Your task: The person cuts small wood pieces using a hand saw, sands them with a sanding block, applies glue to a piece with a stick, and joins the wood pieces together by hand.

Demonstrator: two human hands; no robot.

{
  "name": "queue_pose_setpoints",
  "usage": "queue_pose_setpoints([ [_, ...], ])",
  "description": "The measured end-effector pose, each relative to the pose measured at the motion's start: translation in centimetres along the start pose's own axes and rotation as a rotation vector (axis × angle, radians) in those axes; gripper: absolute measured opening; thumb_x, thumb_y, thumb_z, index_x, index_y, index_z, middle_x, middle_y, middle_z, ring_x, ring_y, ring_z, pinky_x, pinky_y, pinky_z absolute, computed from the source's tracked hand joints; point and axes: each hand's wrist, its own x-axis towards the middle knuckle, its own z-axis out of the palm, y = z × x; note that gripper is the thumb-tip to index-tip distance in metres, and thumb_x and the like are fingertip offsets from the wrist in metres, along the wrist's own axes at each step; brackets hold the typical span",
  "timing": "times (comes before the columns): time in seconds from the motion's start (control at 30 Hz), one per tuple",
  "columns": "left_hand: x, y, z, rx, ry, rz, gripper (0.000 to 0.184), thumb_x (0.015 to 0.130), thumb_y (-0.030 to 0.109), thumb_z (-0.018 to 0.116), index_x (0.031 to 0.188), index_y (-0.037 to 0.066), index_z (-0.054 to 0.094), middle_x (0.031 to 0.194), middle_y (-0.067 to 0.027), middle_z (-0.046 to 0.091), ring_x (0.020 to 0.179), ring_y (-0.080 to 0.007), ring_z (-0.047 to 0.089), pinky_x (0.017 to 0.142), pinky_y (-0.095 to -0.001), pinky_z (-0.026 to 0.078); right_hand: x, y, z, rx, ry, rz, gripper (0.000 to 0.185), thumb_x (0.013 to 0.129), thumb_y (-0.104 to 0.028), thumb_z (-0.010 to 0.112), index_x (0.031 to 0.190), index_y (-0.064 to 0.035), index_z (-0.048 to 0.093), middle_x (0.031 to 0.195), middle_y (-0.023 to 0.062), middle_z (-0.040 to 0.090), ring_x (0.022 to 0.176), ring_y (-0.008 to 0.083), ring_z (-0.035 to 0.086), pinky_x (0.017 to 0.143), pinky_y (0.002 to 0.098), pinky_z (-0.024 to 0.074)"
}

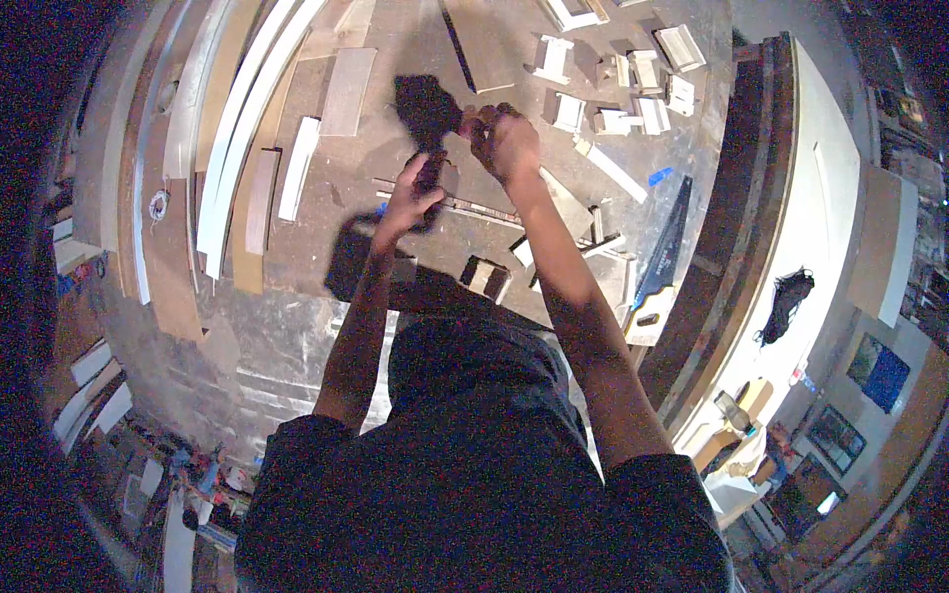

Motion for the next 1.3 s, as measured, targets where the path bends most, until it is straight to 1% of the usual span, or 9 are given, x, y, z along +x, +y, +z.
queue_pose_setpoints([
  [0.13, 0.5, -0.8, -0.6, 0.027, -0.043, -0.03, 0.066, 0.076, 0.013, 0.078, 0.136, 0.003, 0.054, 0.116, -0.0166, 0.067, 0.107, -0.0256, 0.065, 0.096, -0.0352, 0.05, 0.4, -0.2, 0.0, -0.048, -0.057, 0.012, 0.013, 0.086, -0.021, 0.072, 0.091, -0.0088, 0.073, 0.088, 0.0179, 0.07, 0.079, 0.0378, 0.07, 0.072, 0.046, 0.0565],
  [0.2, 0.9, -0.7, -1.2, 0.638, -0.121, -0.017, 0.068, 0.077, 0.016, 0.075, 0.141, 0.009, 0.052, 0.119, -0.0191, 0.067, 0.107, -0.0329, 0.066, 0.098, -0.0387, 0.05, 0.5, -0.6, -0.1, -0.048, -0.046, 0.03, 0.013, 0.086, -0.021, 0.071, 0.09, -0.0085, 0.072, 0.088, 0.0176, 0.07, 0.079, 0.0381, 0.07, 0.071, 0.0465, 0.0566],
  [0.43, 0.2, 4.8, 1.7, 1.265, 0.134, -0.054, 0.081, 0.076, 0.03, 0.073, 0.148, 0.014, 0.04, 0.141, -0.0255, 0.051, 0.127, -0.0485, 0.05, 0.105, -0.0529, 0.044, 1.1, -1.1, -0.7, -0.153, -0.186, 0.048, 0.008, 0.087, -0.029, 0.067, 0.095, -0.0262, 0.07, 0.09, 0.016, 0.068, 0.086, 0.037, 0.07, 0.075, 0.0478, 0.058],
  [0.6, -4.9, 2.7, 2.4, 0.904, 0.17, 0.164, 0.059, 0.078, 0.029, 0.074, 0.13, 0.01, 0.055, 0.122, -0.0212, 0.061, 0.115, -0.0383, 0.059, 0.097, -0.049, 0.048, 1.3, -0.6, -0.2, -0.077, -0.06, -0.038, 0.022, 0.088, -0.027, 0.07, 0.084, -0.0052, 0.07, 0.079, 0.0203, 0.07, 0.073, 0.0396, 0.07, 0.066, 0.0484, 0.0554],
  [0.67, -8.9, 2.4, 3.1, 0.577, 0.039, -0.107, 0.047, 0.078, 0.02, 0.077, 0.121, 0.008, 0.061, 0.109, -0.016, 0.067, 0.098, -0.0316, 0.066, 0.085, -0.0455, 0.054, 1.5, 0.2, 0.0, -0.054, -0.037, 0.002, 0.02, 0.088, -0.025, 0.071, 0.084, -0.005, 0.072, 0.077, 0.0198, 0.071, 0.069, 0.0368, 0.07, 0.063, 0.0456, 0.0551],
  [0.77, -13.4, -0.9, 2.7, 0.464, 0.051, -0.124, 0.04, 0.08, 0.012, 0.078, 0.118, 0.007, 0.065, 0.103, -0.011, 0.07, 0.084, -0.025, 0.068, 0.076, -0.0389, 0.055, 0.3, 1.2, -0.8, 0.228, 0.117, 0.097, 0.014, 0.089, -0.015, 0.075, 0.095, -0.0023, 0.075, 0.066, 0.011, 0.069, 0.053, 0.0128, 0.061, 0.053, 0.0311, 0.0489],
  [0.9, -14.6, 1.5, 1.5, 0.338, 0.152, -0.368, 0.028, 0.086, 0.012, 0.077, 0.113, 0.007, 0.07, 0.093, -0.0068, 0.073, 0.083, -0.016, 0.07, 0.072, -0.0331, 0.055, -2.4, 0.3, -4.6, 0.503, 0.024, 0.337, 0.013, 0.093, -0.01, 0.071, 0.095, 0.0018, 0.074, 0.066, 0.0042, 0.065, 0.052, 0.0104, 0.06, 0.047, 0.0277, 0.0461],
  [1.0, -14.1, 1.3, 0.5, 0.415, 0.322, -0.097, 0.027, 0.086, 0.014, 0.078, 0.11, 0.006, 0.071, 0.092, -0.0075, 0.074, 0.083, -0.0168, 0.071, 0.072, -0.0327, 0.057, -5.5, -1.0, -7.6, 0.702, -0.013, 0.477, 0.014, 0.094, -0.011, 0.071, 0.094, 0.0032, 0.072, 0.072, 0.0059, 0.066, 0.053, 0.0114, 0.06, 0.05, 0.028, 0.0494],
  [1.3, -17.2, -0.5, 1.8, 0.486, 0.166, -0.258, 0.046, 0.076, 0.034, 0.089, 0.107, 0.005, 0.072, 0.094, -0.01, 0.075, 0.084, -0.0212, 0.072, 0.078, -0.0353, 0.058, -12.7, -1.6, -12.1, 1.072, -0.237, 0.512, 0.014, 0.091, -0.006, 0.074, 0.101, 0.0042, 0.071, 0.08, 0.0118, 0.07, 0.056, 0.0143, 0.063, 0.052, 0.028, 0.052],
])
